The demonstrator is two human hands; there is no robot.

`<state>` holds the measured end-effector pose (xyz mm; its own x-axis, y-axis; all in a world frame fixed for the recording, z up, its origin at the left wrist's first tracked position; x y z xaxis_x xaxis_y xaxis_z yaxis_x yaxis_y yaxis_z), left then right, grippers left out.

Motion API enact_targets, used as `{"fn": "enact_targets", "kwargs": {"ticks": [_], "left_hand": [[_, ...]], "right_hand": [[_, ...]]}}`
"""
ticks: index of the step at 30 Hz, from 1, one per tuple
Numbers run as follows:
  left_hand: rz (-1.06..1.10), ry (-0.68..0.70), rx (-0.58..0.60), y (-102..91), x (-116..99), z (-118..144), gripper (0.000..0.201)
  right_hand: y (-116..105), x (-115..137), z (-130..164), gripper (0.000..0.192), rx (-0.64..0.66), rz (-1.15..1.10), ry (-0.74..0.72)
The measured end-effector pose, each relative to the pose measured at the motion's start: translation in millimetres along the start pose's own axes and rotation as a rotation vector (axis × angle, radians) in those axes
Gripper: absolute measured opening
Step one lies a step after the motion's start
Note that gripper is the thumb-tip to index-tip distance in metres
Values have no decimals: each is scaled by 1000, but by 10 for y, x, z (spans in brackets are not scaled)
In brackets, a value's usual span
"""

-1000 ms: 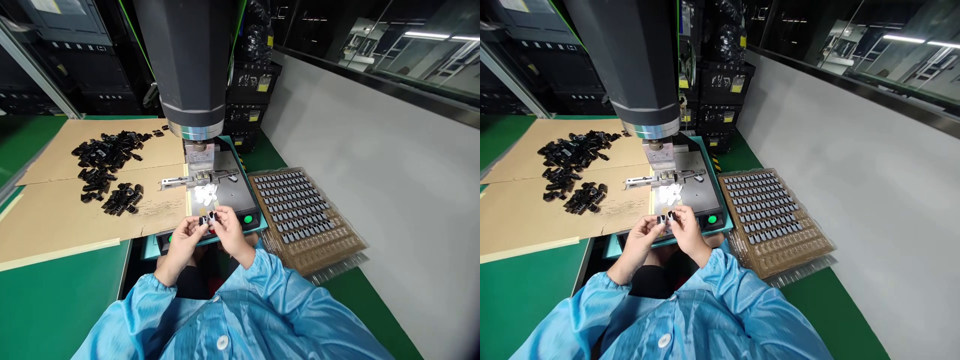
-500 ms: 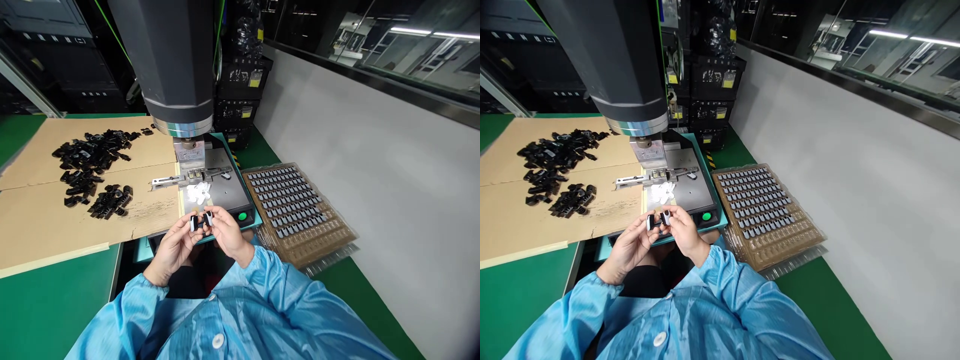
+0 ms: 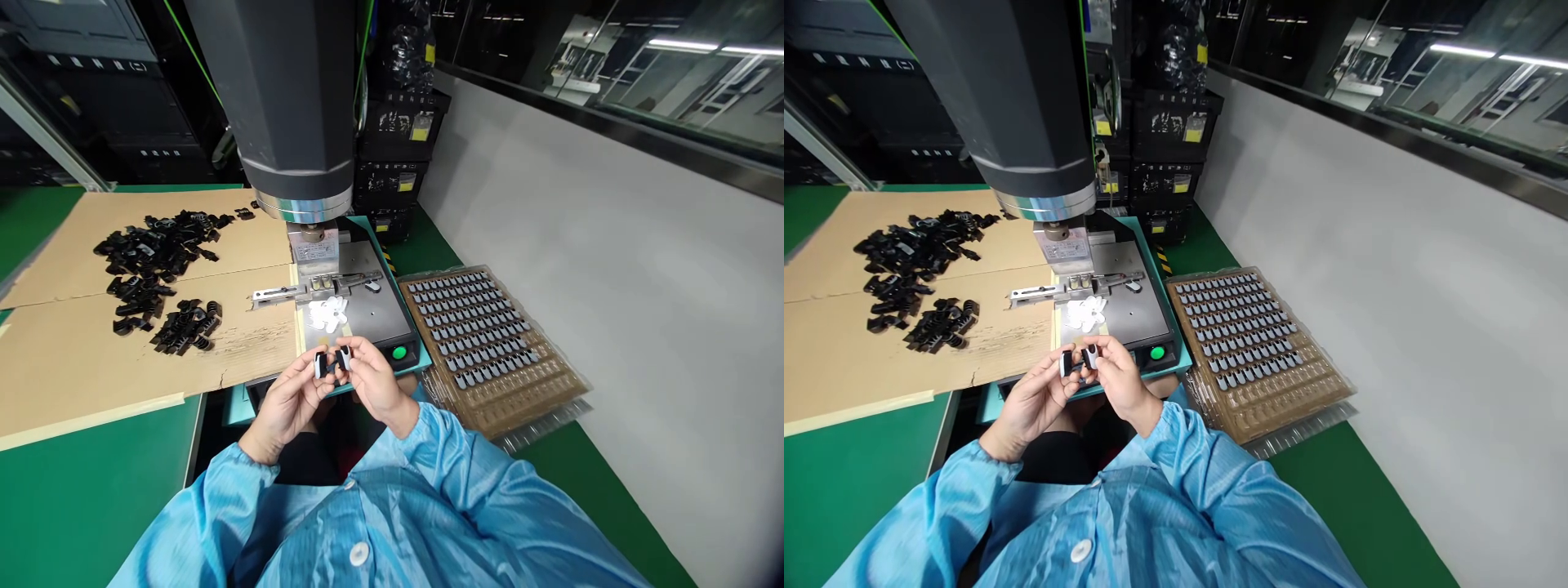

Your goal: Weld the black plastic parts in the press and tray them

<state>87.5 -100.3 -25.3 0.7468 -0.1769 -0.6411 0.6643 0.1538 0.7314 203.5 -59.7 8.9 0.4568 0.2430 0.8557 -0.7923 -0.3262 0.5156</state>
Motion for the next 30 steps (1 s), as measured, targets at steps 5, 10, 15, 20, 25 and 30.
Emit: {"fn": "enact_targets", "kwargs": {"ticks": [5, 10, 15, 20, 25, 30], "left_hand": [[-58, 29, -20, -21, -17, -7, 42], [-247, 245, -83, -63, -146, 17, 43], [-495, 463, -115, -25, -270, 98, 38], [-680, 636, -82, 61, -375, 155, 31], [-733, 665, -41, 99, -382, 170, 30], [-726, 615, -67, 136, -388, 186, 29]], "right_hand": [[-81, 15, -24, 32, -41, 139, -89], [-65, 279, 50, 20, -122, 609, -256], [31, 428, 103, 7, -141, 749, -313], [3, 434, 99, 4, -170, 807, -332], [-20, 418, 95, 3, -185, 837, -321], [-22, 429, 90, 5, -191, 857, -318]]}}
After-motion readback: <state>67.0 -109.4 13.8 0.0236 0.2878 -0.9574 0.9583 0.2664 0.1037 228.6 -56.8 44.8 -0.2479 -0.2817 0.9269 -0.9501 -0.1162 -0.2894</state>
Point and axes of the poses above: each hand's wrist, its own z-axis away from the middle knuckle, its own y-axis out of the palm, x = y × z, the point moved 10 cm from there along -z, towards the middle knuckle, and after that the axes turned 4 degrees about -x, right-handed, at the moved point
